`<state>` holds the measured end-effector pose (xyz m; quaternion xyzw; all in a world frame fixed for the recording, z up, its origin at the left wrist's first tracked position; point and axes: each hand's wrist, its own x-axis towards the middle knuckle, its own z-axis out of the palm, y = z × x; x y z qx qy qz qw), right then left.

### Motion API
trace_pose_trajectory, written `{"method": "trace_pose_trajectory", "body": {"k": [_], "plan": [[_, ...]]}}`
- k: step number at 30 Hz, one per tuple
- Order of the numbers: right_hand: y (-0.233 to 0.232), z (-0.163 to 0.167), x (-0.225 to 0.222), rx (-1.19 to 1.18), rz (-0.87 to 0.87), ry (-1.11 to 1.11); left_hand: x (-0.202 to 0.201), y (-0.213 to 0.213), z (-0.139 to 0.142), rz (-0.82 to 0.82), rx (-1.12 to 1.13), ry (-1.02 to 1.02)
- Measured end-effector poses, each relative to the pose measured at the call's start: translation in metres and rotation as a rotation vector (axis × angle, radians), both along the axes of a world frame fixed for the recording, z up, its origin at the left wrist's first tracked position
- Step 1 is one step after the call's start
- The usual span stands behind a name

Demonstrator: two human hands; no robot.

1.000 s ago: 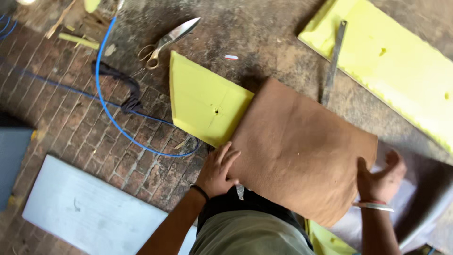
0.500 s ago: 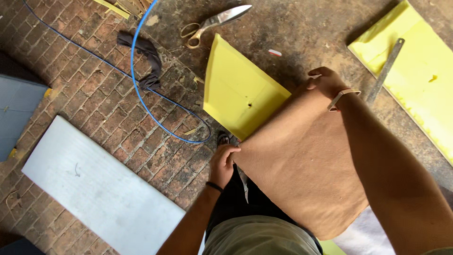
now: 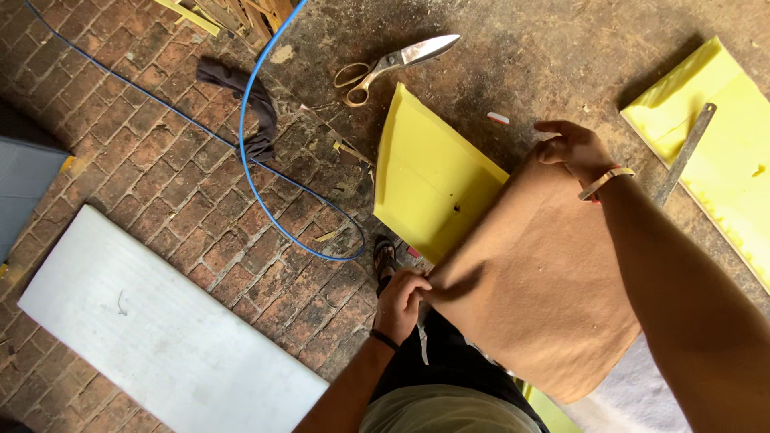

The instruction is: The person wraps a piece of brown fabric around a rectangular yellow foam block on a workbench. They fold the fabric edges over the foam, smooth the surface, and use a staple gun to secure the fabric to the foam.

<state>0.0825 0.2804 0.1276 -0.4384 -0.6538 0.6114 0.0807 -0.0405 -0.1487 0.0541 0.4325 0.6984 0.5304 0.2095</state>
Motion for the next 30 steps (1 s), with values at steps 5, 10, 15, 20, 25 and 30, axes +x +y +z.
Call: {"method": "trace_pose_trajectory", "body": {"k": [5,10,15,20,25,30], "plan": [[-0.001,-0.012,-0.002,0.036,-0.046,-0.100,0.007,-0.003,-0.009,0.140,-0.222,-0.471],[-0.007,-0.019,-0.010,-0.018,-0.094,-0.051,-0.010,0.000,0.019,-0.046,-0.023,0.089],[-0.008,-0.018,-0.013,0.025,-0.059,-0.037,-0.026,0.009,0.035,-0.054,-0.095,0.112],[-0.008,-0.009,-0.018,-0.004,-0.007,-0.044,-0.023,0.011,0.032,0.044,-0.038,0.029],[-0.010,-0.010,-0.025,0.067,-0.014,-0.024,-0.022,0.004,0.023,0.045,-0.027,0.020],[-0.012,-0.014,-0.028,0.055,-0.020,0.004,-0.017,0.002,0.007,0.154,-0.078,-0.233]]}}
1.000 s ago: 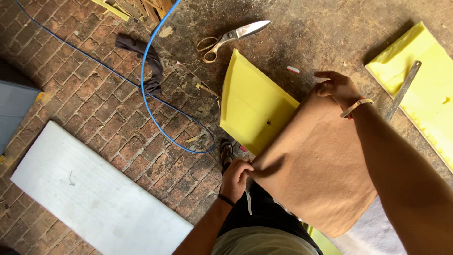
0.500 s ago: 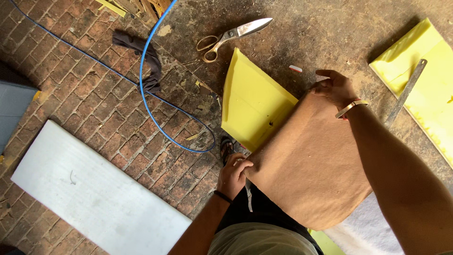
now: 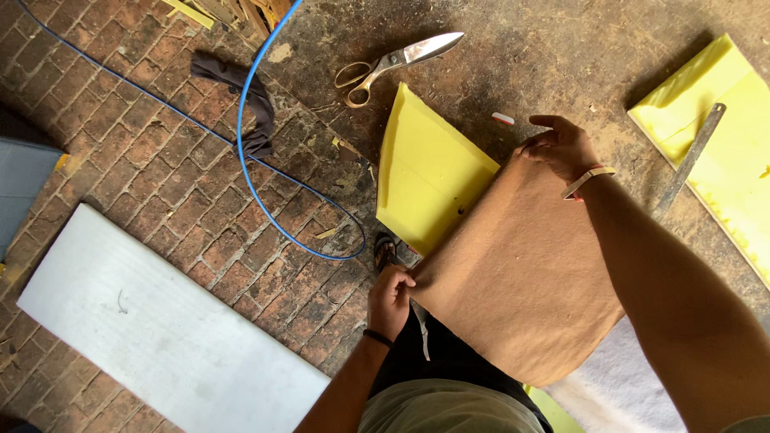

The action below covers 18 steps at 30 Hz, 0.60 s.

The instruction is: The person wraps a piece of brown fabric around a rectangular yellow foam block on a workbench. They fold the fabric edges over the foam, smooth the surface, and use a staple gun to secure the fabric to the foam.

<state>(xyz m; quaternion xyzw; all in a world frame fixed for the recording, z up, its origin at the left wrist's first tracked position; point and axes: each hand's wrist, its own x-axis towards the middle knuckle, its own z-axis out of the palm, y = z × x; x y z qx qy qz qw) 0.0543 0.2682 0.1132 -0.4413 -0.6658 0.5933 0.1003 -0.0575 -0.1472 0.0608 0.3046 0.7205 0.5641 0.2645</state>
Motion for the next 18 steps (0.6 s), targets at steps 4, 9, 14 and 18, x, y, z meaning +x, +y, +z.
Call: {"method": "trace_pose_trajectory", "body": {"k": [4,9,14,18], "plan": [[-0.002,-0.001,0.001,0.029,-0.023,-0.041,-0.002,-0.001,-0.005,-0.006,-0.027,0.014],[-0.003,-0.009,0.005,-0.034,-0.034,0.087,-0.005,-0.005,0.003,-0.114,0.025,0.088],[-0.006,-0.014,0.015,-0.086,-0.080,0.218,-0.001,-0.008,0.000,-0.047,-0.001,-0.011],[-0.012,-0.012,0.014,-0.021,-0.105,0.156,0.001,-0.010,-0.014,-0.041,-0.041,-0.087]]}}
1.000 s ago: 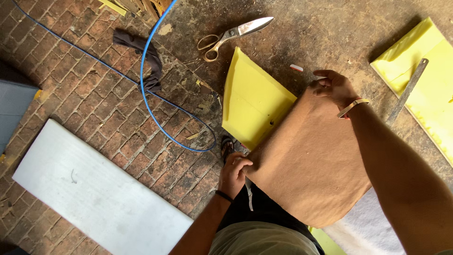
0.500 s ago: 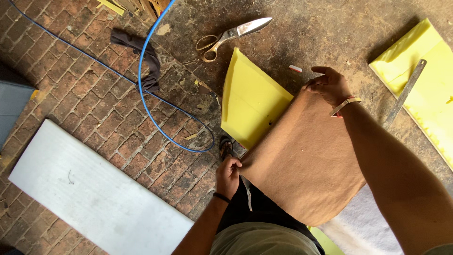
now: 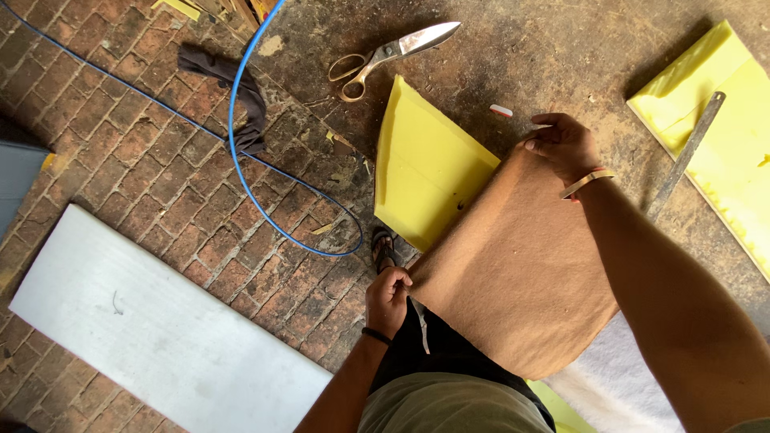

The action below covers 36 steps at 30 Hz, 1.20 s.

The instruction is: The person wraps a piece of brown fabric around a rectangular yellow foam block on a workbench. They fold the fabric edges over the foam, smooth the surface, and use a staple gun to secure the fabric to the foam.

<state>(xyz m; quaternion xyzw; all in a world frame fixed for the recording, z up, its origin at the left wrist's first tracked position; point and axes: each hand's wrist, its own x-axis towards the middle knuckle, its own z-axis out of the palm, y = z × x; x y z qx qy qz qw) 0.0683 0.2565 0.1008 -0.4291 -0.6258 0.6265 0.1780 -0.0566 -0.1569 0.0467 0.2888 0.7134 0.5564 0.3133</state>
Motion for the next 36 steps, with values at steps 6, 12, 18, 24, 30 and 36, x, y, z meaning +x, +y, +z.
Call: {"method": "trace_pose_trajectory", "body": {"k": [6,12,18,24,30,36], "plan": [[-0.002,0.000,-0.011,-0.010,0.008,0.001,-0.008,-0.001,0.001,-0.005,-0.092,-0.084],[0.000,0.012,-0.001,0.007,0.076,0.028,-0.021,0.022,0.036,0.049,0.216,0.618],[-0.004,0.016,-0.009,0.033,0.054,0.020,0.042,0.124,0.072,-0.458,0.148,0.556],[-0.009,0.010,-0.020,0.072,0.033,-0.009,0.044,0.180,0.065,-0.547,-0.278,0.775],[-0.010,0.002,-0.021,0.134,0.042,-0.211,0.043,0.173,0.050,-0.495,-0.236,0.829],[-0.032,0.013,-0.020,0.745,0.057,-0.467,0.039,0.174,0.051,-0.508,-0.268,0.797]]}}
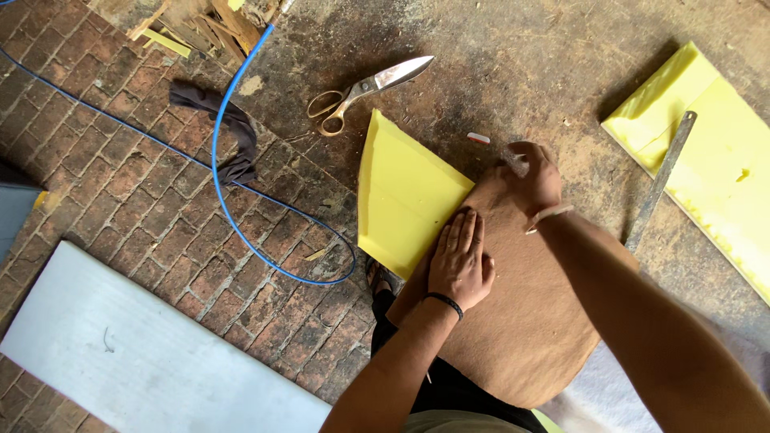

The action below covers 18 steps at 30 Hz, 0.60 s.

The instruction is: The person wraps a piece of brown fabric around a rectangular yellow foam block on a workbench. They fold the fabric edges over the foam, smooth the surface, and use a staple gun to secure the fabric to the foam.

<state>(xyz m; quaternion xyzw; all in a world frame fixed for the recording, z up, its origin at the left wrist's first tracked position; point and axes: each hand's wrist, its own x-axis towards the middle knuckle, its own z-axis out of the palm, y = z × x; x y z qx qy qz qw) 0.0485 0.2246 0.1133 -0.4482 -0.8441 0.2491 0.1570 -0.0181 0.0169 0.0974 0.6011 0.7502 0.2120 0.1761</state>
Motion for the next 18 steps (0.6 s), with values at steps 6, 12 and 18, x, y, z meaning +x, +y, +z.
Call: {"method": "trace_pose_trajectory", "body": {"k": [6,12,18], "plan": [[-0.038,0.023,0.002,-0.073,0.272,-0.501,-0.005,0.002,0.003,-0.005,-0.089,0.015],[-0.058,-0.014,0.014,0.490,0.648,0.100,-0.012,-0.001,-0.010,-0.097,-0.146,0.090],[-0.055,-0.042,0.028,0.373,0.679,-0.006,-0.006,-0.001,-0.019,0.051,0.001,0.072]]}}
